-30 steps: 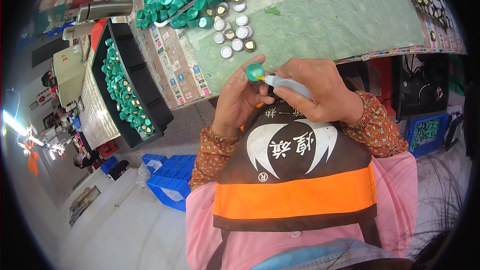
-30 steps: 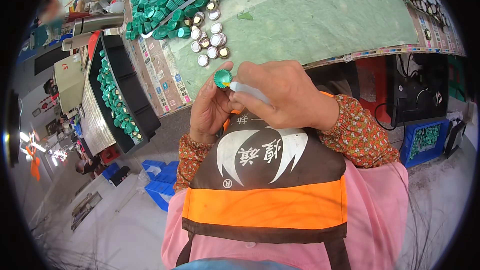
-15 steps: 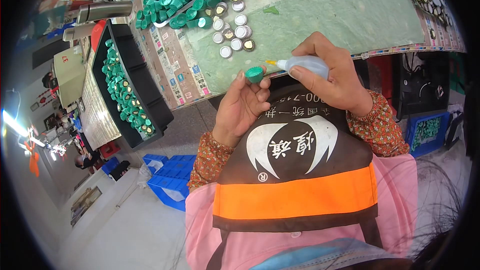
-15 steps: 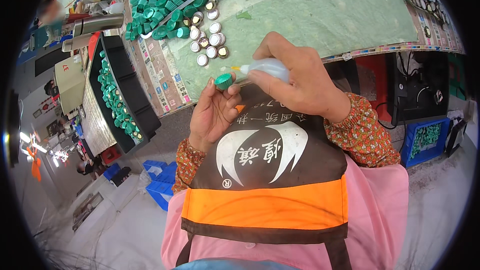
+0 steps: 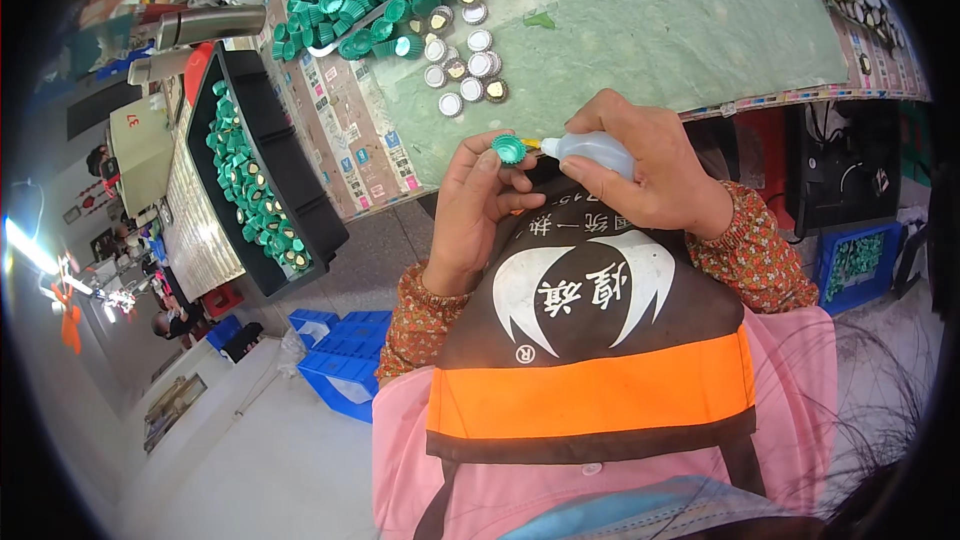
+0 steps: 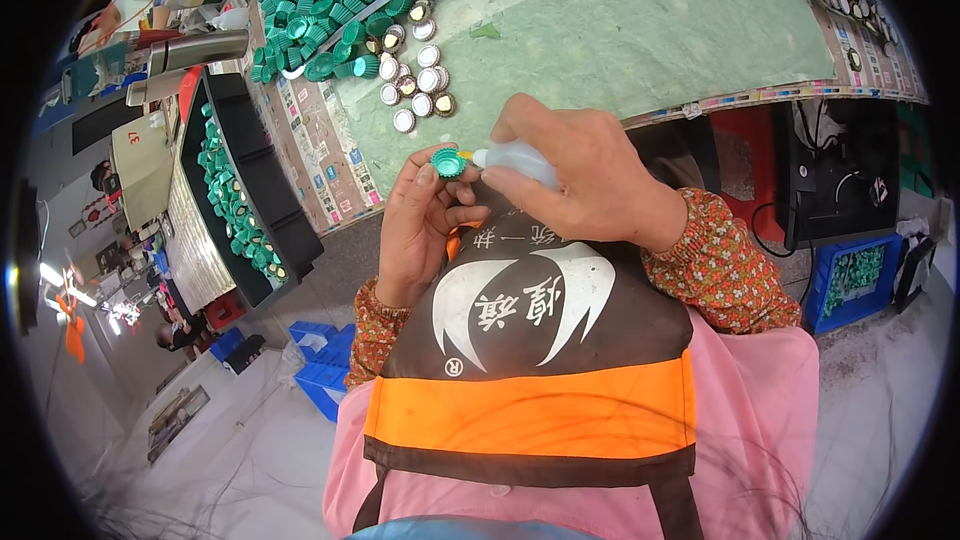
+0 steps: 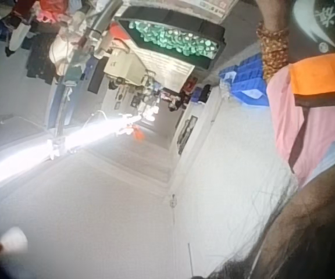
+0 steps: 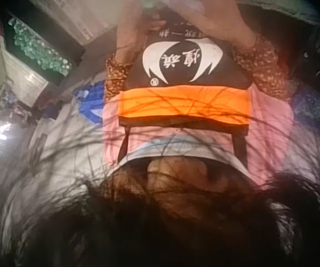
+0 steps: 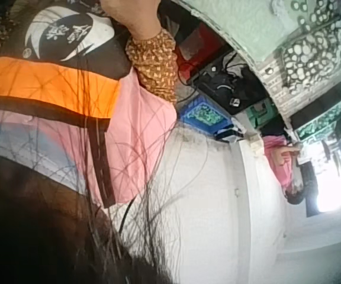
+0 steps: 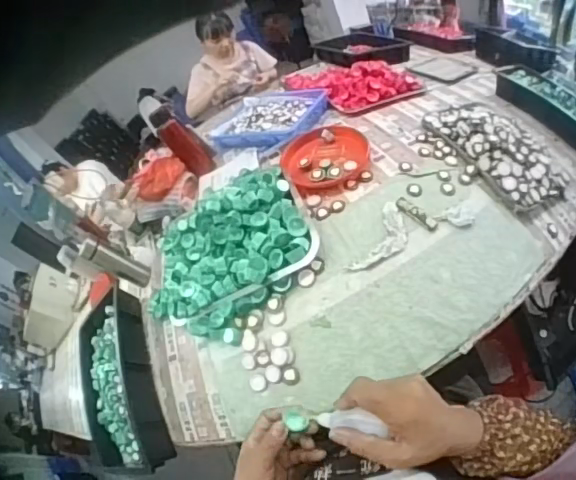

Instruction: The person repeatedly applies glue from a small bottle into green plastic caps and then presses a small circular object into each cap. The person handles the items one at a time, placing the finished units on the table.

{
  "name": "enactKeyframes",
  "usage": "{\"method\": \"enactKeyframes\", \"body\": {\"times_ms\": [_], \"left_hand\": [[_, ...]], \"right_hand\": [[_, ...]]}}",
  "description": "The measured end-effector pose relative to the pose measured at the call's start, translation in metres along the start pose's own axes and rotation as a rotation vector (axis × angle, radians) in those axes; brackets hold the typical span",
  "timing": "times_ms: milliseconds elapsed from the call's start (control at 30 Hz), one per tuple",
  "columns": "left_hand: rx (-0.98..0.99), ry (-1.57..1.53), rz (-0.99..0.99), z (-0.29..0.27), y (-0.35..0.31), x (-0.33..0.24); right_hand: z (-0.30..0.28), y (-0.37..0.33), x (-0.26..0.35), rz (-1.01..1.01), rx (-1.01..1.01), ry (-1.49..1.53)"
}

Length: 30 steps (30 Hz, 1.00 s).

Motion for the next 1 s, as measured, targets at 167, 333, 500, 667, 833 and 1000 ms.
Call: {"method": "enactKeyframes", "body": {"times_ms": [167, 333, 500, 667, 833, 1000], "left_hand": [[-0.030, 0.175, 0.115, 0.003, 0.000, -0.008], [-0.025, 0.272, 0.212, 0.005, 0.002, -0.014], [0.001, 0.346, 0.332, 0.005, 0.006, -0.018], [0.040, 0.245, 0.449, 0.003, 0.013, -0.026], [0.019, 0.128, 0.421, 0.001, 0.017, -0.036], [0.008, 0.061, 0.395, -0.007, 0.017, -0.035]], "right_hand": [[-0.010, 0.004, -0.007, 0.123, -0.064, 0.191], [-0.036, 0.012, -0.036, 0.246, -0.249, 0.360], [-0.073, 0.019, -0.074, 0.218, -0.476, 0.090], [-0.094, 0.022, -0.073, 0.195, -0.638, -0.407], [-0.099, 0.034, -0.082, 0.131, -0.634, -0.422], [-0.103, 0.050, -0.090, 0.043, -0.766, -0.797]]}}
Point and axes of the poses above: each hand's wrist, its own y-axis towards the middle knuckle, its own z-axis out of the palm, x = y × z, the point moved 3 cm from there along y, towards the middle knuckle, and after that the axes turned 14 degrees about z, right-handed, at the moved point
